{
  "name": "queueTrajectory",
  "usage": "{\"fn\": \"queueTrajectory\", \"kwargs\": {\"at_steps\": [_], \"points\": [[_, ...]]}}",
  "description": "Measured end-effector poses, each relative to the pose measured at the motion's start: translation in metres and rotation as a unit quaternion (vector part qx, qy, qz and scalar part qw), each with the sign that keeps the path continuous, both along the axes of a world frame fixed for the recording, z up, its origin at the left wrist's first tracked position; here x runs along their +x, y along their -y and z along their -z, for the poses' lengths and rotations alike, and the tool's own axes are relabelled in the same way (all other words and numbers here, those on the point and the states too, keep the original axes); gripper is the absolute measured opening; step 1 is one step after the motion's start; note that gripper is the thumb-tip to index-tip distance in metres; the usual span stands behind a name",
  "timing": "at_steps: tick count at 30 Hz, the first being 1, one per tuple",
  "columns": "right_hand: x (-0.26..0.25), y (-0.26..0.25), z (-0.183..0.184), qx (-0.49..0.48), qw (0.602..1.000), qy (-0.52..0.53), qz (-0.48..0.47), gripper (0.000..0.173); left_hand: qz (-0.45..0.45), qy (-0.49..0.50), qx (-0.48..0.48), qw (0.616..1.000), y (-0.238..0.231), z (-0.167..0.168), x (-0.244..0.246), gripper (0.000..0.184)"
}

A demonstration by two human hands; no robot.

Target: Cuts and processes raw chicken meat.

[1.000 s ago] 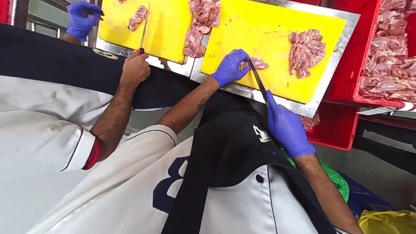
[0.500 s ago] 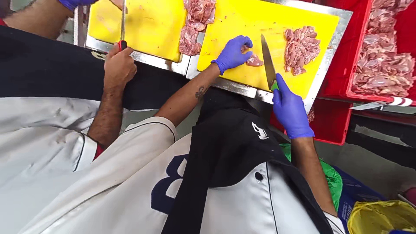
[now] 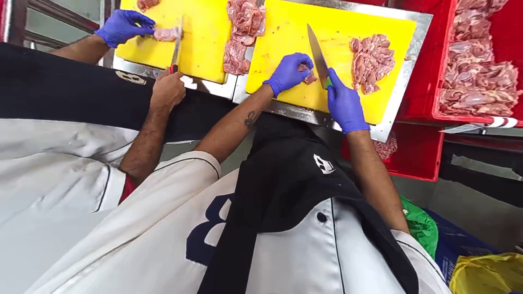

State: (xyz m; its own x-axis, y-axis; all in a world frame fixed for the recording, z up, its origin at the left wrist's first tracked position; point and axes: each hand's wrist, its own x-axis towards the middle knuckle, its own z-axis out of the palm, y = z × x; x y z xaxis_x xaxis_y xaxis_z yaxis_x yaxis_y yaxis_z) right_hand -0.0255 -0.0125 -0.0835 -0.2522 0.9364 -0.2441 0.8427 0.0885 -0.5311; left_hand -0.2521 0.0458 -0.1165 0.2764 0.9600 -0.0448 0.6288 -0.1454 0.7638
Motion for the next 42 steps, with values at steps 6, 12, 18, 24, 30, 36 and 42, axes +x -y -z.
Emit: {"fn": "queueTrajectory", "kwargs": {"at_steps": [6, 12, 18, 24, 30, 36, 42], "points": [[0.058, 0.012, -0.020, 0.007, 0.992, -0.080, 0.100, 0.053, -0.012, 0.035, -0.041, 0.998, -0.024, -0.014, -0.007, 0.031], [0.073, 0.032, -0.020, -0.031, 0.975, -0.169, 0.144, 0.051, 0.374, -0.165, -0.016, 0.912, 0.006, -0.031, 0.042, 0.022], [0.085, 0.040, -0.036, -0.007, 0.956, -0.219, 0.195, 0.051, -0.104, 0.114, 0.050, 0.987, -0.117, -0.060, 0.034, 0.049], [0.076, 0.042, -0.039, -0.017, 0.936, -0.295, 0.193, 0.052, -0.082, 0.397, -0.221, 0.887, -0.084, -0.034, 0.096, 0.041], [0.072, 0.032, -0.041, -0.017, 0.916, -0.350, 0.197, 0.052, 0.082, 0.514, -0.274, 0.808, -0.003, -0.037, 0.114, 0.033], [0.071, 0.024, -0.023, -0.027, 0.947, -0.276, 0.160, 0.054, -0.142, -0.112, 0.108, 0.978, 0.004, -0.035, -0.013, 0.026], [0.063, 0.045, 0.006, -0.083, 0.946, -0.291, 0.116, 0.054, -0.230, -0.312, 0.012, 0.922, 0.052, -0.002, -0.158, 0.050]]}}
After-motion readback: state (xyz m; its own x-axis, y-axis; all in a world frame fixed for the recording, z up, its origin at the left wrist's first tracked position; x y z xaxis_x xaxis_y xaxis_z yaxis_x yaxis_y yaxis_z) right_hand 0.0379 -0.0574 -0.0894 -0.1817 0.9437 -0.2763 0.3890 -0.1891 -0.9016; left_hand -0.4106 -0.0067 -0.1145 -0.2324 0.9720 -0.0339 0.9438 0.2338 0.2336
